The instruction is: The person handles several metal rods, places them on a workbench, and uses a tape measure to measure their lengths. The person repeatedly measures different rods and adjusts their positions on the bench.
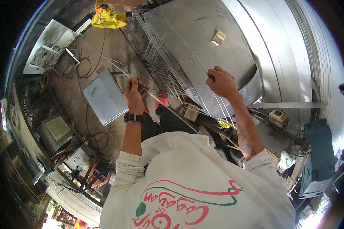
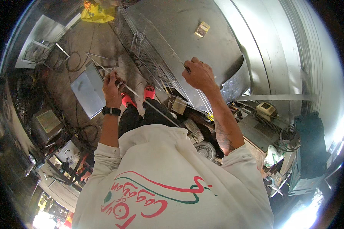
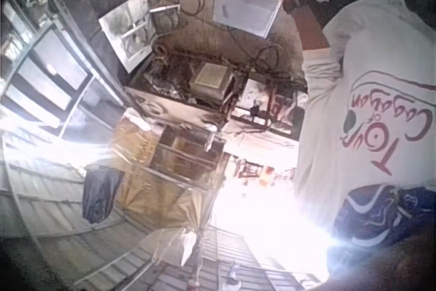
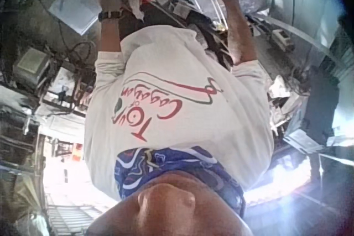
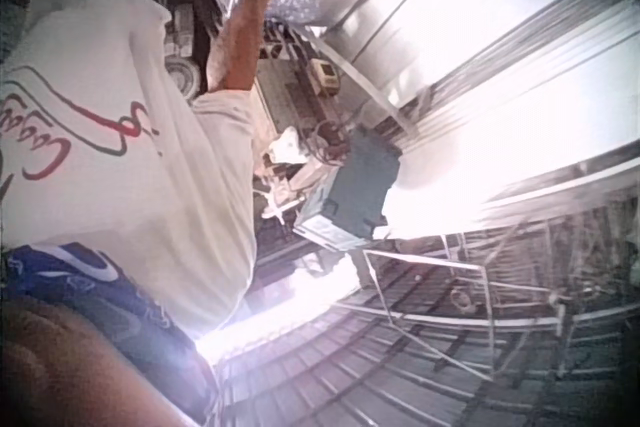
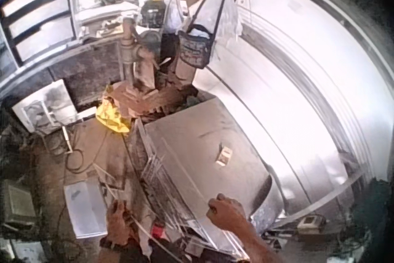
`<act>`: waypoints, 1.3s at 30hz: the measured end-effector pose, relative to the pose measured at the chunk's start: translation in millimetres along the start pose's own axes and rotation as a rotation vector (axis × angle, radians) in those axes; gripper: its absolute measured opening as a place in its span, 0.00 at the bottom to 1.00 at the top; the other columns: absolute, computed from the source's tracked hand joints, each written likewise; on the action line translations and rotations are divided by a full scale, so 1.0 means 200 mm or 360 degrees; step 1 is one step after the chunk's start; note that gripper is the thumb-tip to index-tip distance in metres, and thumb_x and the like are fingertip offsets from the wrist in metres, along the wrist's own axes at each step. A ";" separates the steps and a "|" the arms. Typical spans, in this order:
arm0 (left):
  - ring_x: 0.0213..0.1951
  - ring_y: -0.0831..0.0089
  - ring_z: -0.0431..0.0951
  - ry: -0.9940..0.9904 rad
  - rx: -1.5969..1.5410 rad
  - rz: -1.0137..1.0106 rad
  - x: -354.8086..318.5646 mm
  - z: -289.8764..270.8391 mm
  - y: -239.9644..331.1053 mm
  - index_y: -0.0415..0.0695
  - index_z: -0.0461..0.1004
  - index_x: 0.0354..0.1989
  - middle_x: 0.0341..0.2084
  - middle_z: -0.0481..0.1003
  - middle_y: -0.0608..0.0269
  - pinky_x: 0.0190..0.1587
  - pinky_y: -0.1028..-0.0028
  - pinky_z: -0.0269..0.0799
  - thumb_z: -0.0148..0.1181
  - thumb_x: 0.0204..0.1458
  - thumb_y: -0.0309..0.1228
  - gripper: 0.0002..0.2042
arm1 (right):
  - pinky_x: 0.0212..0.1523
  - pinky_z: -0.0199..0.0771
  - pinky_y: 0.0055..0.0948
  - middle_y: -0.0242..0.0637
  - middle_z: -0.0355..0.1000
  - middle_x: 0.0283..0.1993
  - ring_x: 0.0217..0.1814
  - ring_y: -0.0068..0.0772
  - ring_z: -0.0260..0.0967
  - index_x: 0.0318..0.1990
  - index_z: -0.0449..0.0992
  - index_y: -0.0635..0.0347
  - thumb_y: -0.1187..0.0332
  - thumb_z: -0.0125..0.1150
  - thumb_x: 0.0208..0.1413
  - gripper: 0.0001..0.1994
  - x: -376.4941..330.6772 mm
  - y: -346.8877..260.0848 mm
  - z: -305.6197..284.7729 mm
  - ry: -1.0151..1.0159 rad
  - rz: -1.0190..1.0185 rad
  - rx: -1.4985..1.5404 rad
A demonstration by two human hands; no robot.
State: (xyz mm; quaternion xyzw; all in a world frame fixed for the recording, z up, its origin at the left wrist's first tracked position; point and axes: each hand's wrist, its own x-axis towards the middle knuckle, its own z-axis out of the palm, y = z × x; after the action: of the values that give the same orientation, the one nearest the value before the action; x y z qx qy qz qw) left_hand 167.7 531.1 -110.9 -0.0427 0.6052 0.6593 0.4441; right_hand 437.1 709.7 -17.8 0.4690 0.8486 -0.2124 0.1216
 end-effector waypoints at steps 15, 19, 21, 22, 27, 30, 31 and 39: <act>0.44 0.69 0.81 -0.0436 -0.0391 0.0135 -0.53 0.04 0.48 0.43 0.73 0.50 0.39 0.79 0.62 0.47 0.62 0.81 0.57 0.66 0.33 0.09 | 0.51 0.74 0.49 0.46 0.75 0.46 0.48 0.53 0.75 0.48 0.78 0.58 0.55 0.59 0.59 0.18 0.01 0.00 0.17 0.0273 0.0058 0.0226; 0.55 0.66 0.78 -0.0893 -0.0367 0.0263 -0.70 0.07 0.62 0.41 0.71 0.59 0.53 0.77 0.58 0.58 0.62 0.76 0.54 0.67 0.31 0.14 | 0.47 0.73 0.42 0.44 0.75 0.41 0.43 0.45 0.75 0.45 0.80 0.60 0.50 0.67 0.57 0.21 -0.20 -0.40 -0.30 0.0147 -0.0295 0.0776; 0.60 0.65 0.73 -0.1042 -0.0186 0.0294 -0.79 0.10 0.66 0.41 0.69 0.64 0.59 0.73 0.56 0.65 0.63 0.68 0.55 0.67 0.31 0.18 | 0.45 0.73 0.41 0.44 0.74 0.40 0.41 0.44 0.75 0.43 0.80 0.61 0.53 0.69 0.56 0.19 -0.37 -0.67 -0.57 0.0037 -0.0630 0.0786; 0.64 0.64 0.71 -0.1131 -0.0089 0.0280 -0.84 0.12 0.69 0.42 0.68 0.66 0.63 0.70 0.56 0.68 0.63 0.63 0.55 0.67 0.32 0.21 | 0.45 0.73 0.41 0.44 0.74 0.40 0.40 0.44 0.75 0.42 0.80 0.62 0.56 0.69 0.56 0.18 -0.47 -0.78 -0.67 0.0005 -0.0838 0.0701; 0.72 0.63 0.56 -0.1312 0.0192 0.1176 -1.07 0.02 0.83 0.44 0.64 0.70 0.70 0.60 0.52 0.72 0.61 0.52 0.57 0.66 0.39 0.26 | 0.40 0.73 0.38 0.43 0.69 0.37 0.38 0.43 0.74 0.38 0.78 0.64 0.69 0.71 0.52 0.10 -0.81 -1.13 -0.79 0.0538 -0.0902 0.0013; 0.70 0.59 0.59 -0.1245 0.0324 0.1574 -1.26 -0.13 1.04 0.48 0.65 0.70 0.67 0.64 0.50 0.71 0.60 0.53 0.62 0.63 0.38 0.28 | 0.43 0.74 0.35 0.43 0.69 0.40 0.40 0.40 0.73 0.37 0.76 0.66 0.78 0.69 0.51 0.08 -1.02 -1.23 -0.97 0.0956 -0.0992 -0.0083; 0.68 0.59 0.62 -0.1025 0.0413 0.1755 -1.22 -0.22 1.05 0.47 0.66 0.69 0.66 0.65 0.50 0.70 0.60 0.56 0.64 0.61 0.38 0.28 | 0.44 0.74 0.34 0.43 0.69 0.42 0.41 0.39 0.73 0.37 0.75 0.67 0.80 0.68 0.51 0.08 -1.07 -1.23 -1.02 0.1136 -0.1006 -0.0162; 0.56 0.52 0.69 0.0405 0.0627 0.1851 -0.86 -1.40 1.05 0.38 0.67 0.62 0.52 0.66 0.46 0.59 0.57 0.66 0.74 0.51 0.43 0.35 | 0.69 0.63 0.40 0.44 0.68 0.67 0.69 0.46 0.66 0.52 0.81 0.52 0.57 0.56 0.67 0.15 -1.78 -1.75 -1.46 0.2067 -0.0548 -0.1194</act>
State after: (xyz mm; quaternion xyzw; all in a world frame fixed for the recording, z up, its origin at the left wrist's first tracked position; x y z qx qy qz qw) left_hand 3.2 232.5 77.3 0.2980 0.6877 0.6590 -0.0632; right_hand 327.3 419.4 469.3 0.2883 0.8259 0.3919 -0.2850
